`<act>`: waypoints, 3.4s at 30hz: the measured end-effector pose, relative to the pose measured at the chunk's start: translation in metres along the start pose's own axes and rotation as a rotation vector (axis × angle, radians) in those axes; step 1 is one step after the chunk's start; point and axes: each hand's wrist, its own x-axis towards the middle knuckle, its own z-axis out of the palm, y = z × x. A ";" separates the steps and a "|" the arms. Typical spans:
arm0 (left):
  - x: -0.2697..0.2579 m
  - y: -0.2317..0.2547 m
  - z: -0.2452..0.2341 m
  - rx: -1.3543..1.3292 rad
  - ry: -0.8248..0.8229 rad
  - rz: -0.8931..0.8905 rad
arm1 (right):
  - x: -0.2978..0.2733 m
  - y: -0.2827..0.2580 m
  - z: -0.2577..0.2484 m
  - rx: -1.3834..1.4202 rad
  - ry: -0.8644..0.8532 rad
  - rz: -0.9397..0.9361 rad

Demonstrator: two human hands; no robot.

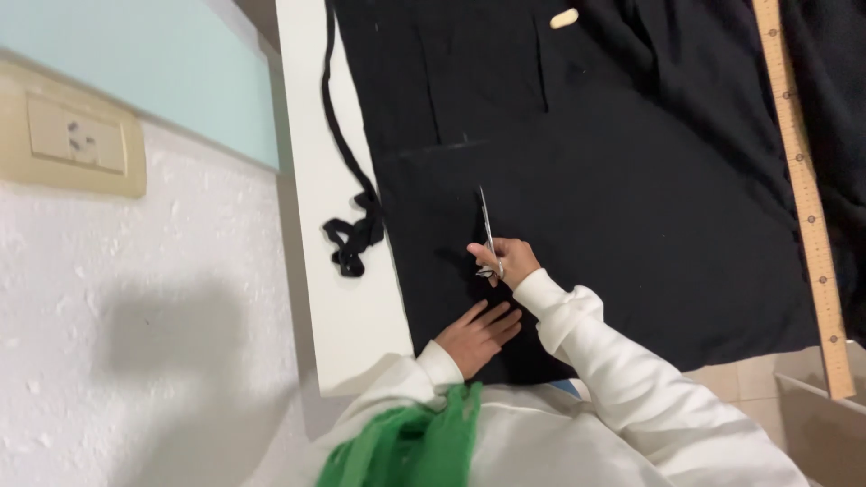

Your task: The person measures a large piece of black fabric on a white table using a wooden ruler and a piece of chalk. They then use scissors to cut the fabric along the marked lines, removing strips and sections of the material.

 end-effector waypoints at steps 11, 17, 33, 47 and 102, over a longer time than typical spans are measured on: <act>0.004 -0.004 -0.007 -0.119 0.005 -0.037 | 0.023 0.003 -0.002 -0.044 0.011 -0.013; 0.002 -0.002 -0.007 -0.116 0.017 -0.030 | 0.035 -0.005 -0.010 0.093 -0.097 -0.033; -0.001 0.000 -0.010 -0.165 0.057 -0.008 | 0.040 -0.020 -0.011 -0.043 -0.032 0.076; 0.050 -0.035 0.005 -0.144 0.238 -0.470 | 0.043 -0.030 -0.018 0.026 -0.031 0.088; 0.045 -0.030 -0.013 0.044 0.163 -0.418 | 0.082 -0.046 -0.024 0.160 -0.063 0.036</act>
